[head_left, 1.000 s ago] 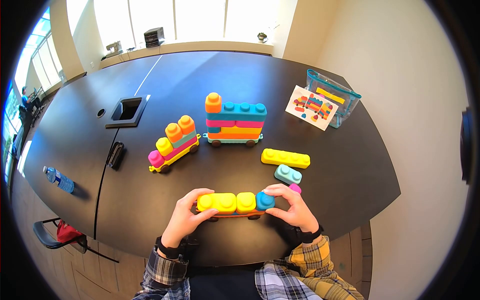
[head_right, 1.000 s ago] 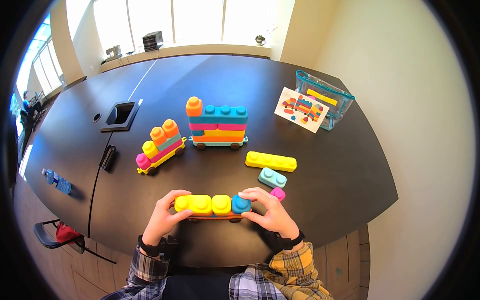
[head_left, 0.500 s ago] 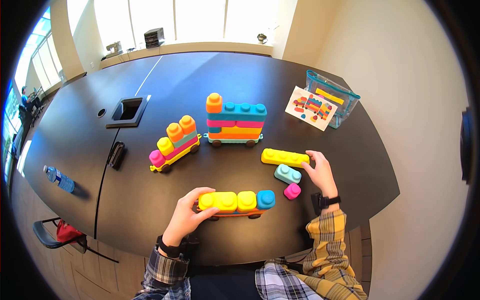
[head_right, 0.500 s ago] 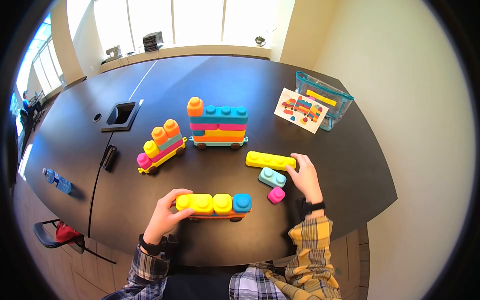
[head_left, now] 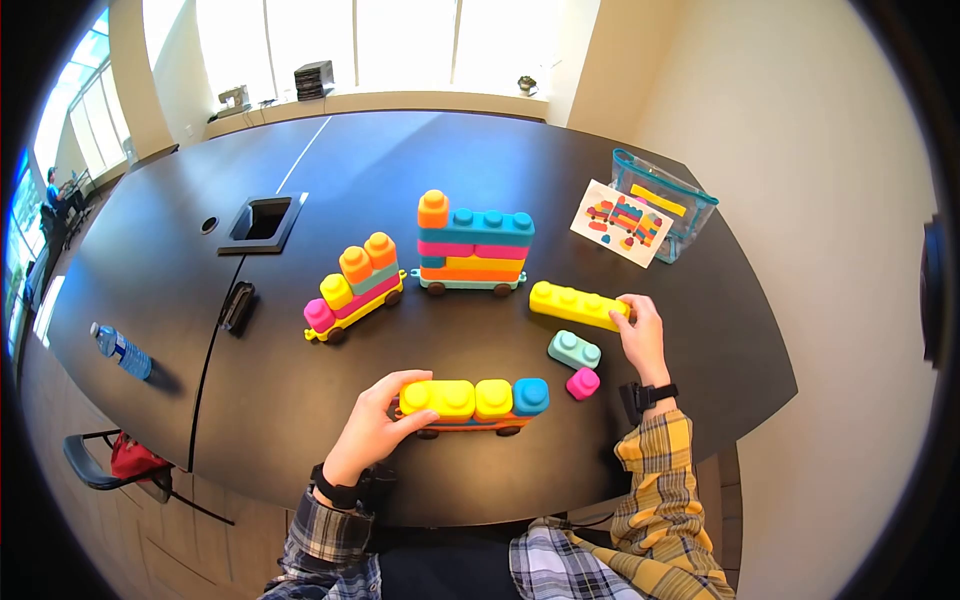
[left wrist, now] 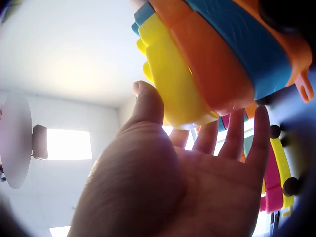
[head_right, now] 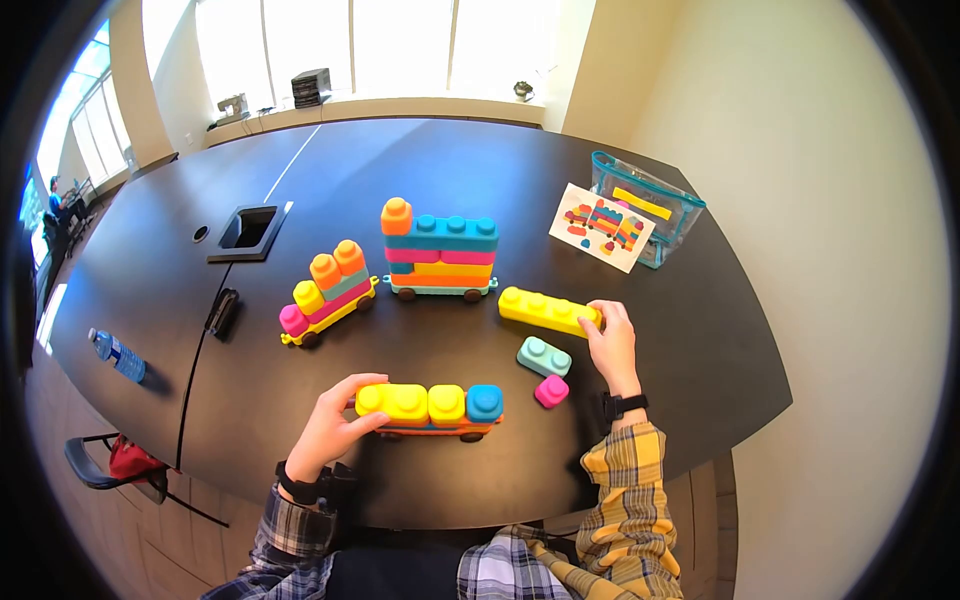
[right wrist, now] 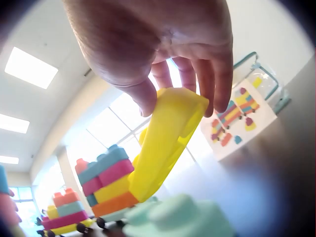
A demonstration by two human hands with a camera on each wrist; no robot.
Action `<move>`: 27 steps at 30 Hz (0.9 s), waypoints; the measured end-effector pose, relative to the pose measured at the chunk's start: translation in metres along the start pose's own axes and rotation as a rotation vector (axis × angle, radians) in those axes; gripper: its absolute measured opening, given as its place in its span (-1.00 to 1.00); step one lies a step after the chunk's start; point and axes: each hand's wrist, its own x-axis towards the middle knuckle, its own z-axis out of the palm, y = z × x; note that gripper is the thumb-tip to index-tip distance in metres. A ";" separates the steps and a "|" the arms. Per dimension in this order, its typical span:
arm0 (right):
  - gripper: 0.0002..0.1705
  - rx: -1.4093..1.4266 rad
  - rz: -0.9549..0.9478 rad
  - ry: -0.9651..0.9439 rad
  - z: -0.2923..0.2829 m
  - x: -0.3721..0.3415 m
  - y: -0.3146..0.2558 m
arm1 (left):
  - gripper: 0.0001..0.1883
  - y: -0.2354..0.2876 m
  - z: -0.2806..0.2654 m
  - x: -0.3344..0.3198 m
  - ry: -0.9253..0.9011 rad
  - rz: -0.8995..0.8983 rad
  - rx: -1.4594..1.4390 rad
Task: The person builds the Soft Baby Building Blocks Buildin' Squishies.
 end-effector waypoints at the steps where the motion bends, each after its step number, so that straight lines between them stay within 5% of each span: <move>1: -0.73 0.026 -0.060 0.100 -0.004 -0.002 -0.016 | -0.43 0.001 -0.002 0.000 -0.006 0.030 0.033; 2: -0.73 0.027 -0.060 0.099 -0.009 -0.007 -0.033 | -0.43 0.002 -0.005 -0.001 -0.005 0.029 0.033; 6: -0.79 0.747 -0.050 0.022 -0.013 -0.043 -0.114 | -0.31 0.013 -0.016 -0.001 0.127 0.085 0.045; 13: -0.68 0.835 -0.161 -0.255 0.008 -0.085 -0.160 | -0.30 0.027 -0.012 -0.001 0.201 0.232 -0.063; 17: -0.67 0.783 -0.180 -0.259 0.013 -0.090 -0.157 | -0.47 0.022 -0.008 -0.005 0.209 0.113 -0.021; 27: -0.66 0.887 -0.146 -0.267 0.019 -0.099 -0.155 | -0.49 0.016 0.000 -0.008 0.200 0.087 -0.024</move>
